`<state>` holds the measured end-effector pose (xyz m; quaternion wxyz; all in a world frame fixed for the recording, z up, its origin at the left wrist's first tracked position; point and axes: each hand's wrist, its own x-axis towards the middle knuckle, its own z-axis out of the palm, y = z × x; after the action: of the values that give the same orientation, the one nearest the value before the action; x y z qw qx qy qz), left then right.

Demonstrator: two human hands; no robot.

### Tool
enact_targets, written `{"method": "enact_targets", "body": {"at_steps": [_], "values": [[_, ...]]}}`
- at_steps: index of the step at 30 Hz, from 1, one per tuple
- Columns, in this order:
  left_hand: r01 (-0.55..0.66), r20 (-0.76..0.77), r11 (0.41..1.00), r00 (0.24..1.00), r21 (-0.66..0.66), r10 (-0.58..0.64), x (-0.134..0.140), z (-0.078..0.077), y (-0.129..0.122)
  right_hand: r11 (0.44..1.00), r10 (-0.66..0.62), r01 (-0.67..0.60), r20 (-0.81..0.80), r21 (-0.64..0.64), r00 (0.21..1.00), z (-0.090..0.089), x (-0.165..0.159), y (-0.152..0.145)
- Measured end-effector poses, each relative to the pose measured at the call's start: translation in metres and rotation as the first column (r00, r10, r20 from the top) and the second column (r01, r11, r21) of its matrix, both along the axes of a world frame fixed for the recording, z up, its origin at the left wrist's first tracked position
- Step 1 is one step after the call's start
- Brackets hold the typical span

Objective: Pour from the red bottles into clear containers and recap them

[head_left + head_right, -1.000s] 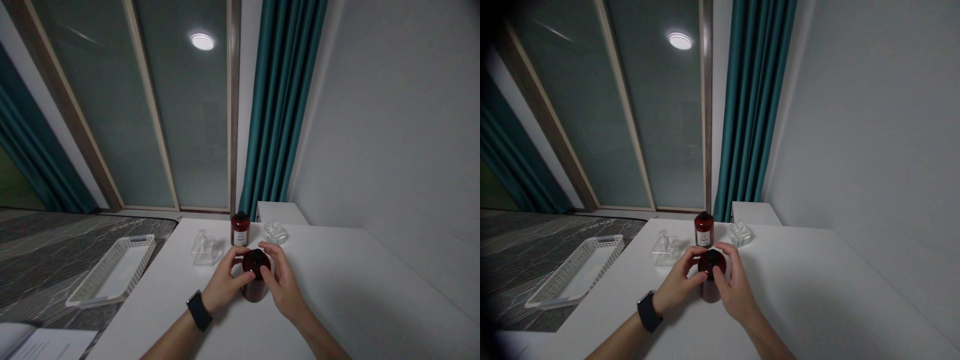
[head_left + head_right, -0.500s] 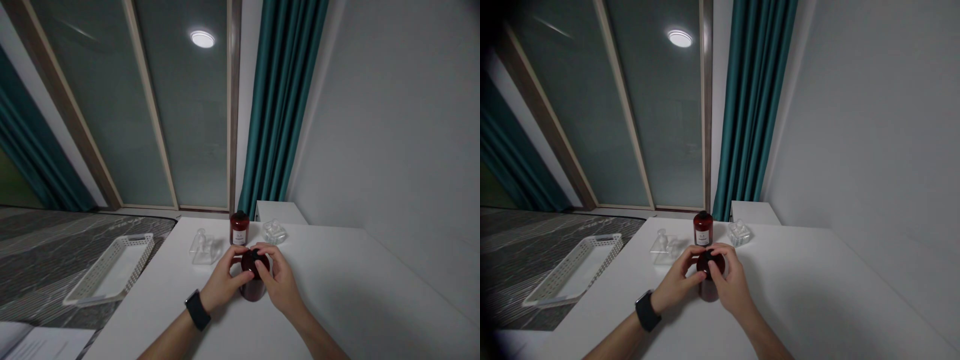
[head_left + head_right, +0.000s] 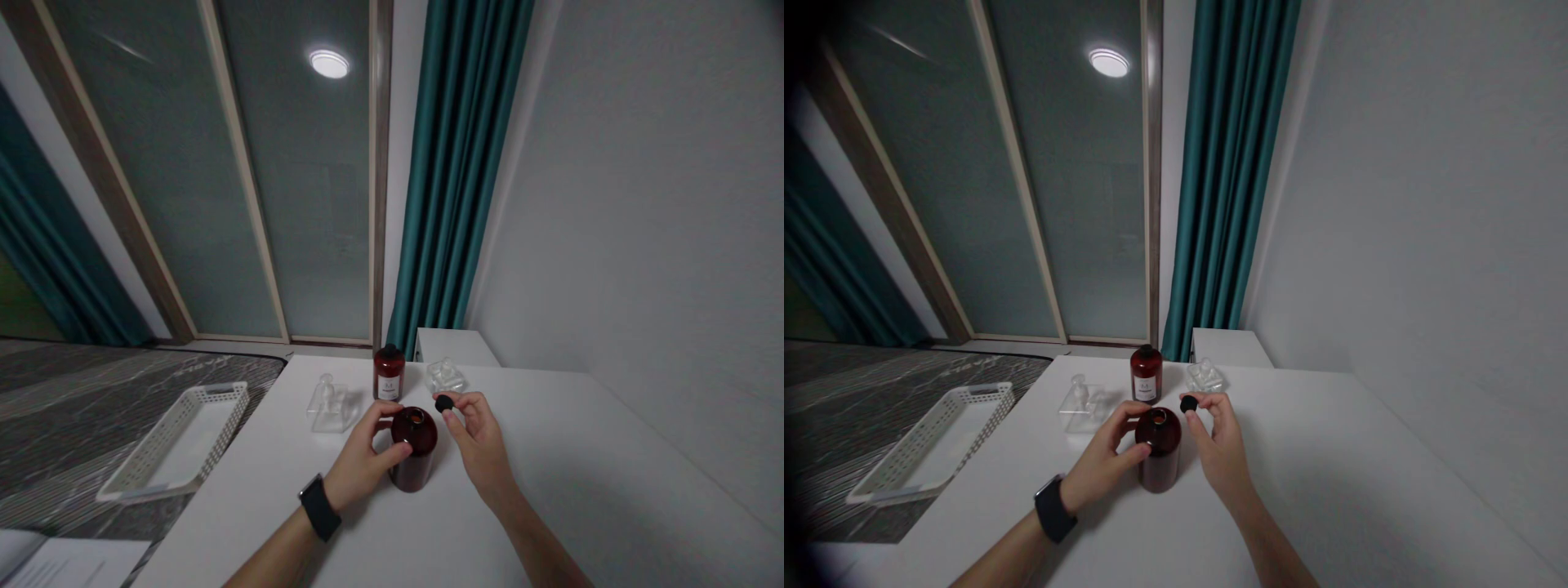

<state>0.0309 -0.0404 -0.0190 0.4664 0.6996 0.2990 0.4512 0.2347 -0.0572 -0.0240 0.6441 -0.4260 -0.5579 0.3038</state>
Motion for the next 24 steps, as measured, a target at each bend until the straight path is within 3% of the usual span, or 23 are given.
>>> {"method": "enact_targets", "body": {"at_steps": [3, 6, 8, 14, 24], "values": [[-0.015, -0.033, 0.998, 0.999, 0.059, 0.017, -0.001, 0.001, -0.001, 0.997, -0.027, 0.047, 0.289, -0.062, 0.957, -0.01, 0.018, 0.006], [-0.014, -0.042, 0.995, 0.999, 0.1, 0.018, 0.0, 0.0, -0.003, 0.997, -0.028, 0.065, 0.564, -0.046, 0.826, -0.019, 0.033, 0.011], [-0.026, -0.073, 0.997, 0.997, 0.077, 0.031, 0.002, -0.002, -0.006, 0.995, -0.021, 0.079, 0.665, -0.057, 0.746, -0.024, 0.039, 0.013], [-0.138, -0.158, 0.987, 0.976, 0.084, 0.15, 0.004, -0.006, -0.007, 0.981, -0.048, 0.172, 0.748, -0.089, 0.662, -0.032, 0.046, 0.019], [-0.272, -0.138, 0.952, 0.947, 0.142, 0.291, -0.006, -0.006, 0.008, 0.992, 0.053, 0.062, 0.83, -0.105, 0.555, -0.034, 0.04, 0.016]]}}
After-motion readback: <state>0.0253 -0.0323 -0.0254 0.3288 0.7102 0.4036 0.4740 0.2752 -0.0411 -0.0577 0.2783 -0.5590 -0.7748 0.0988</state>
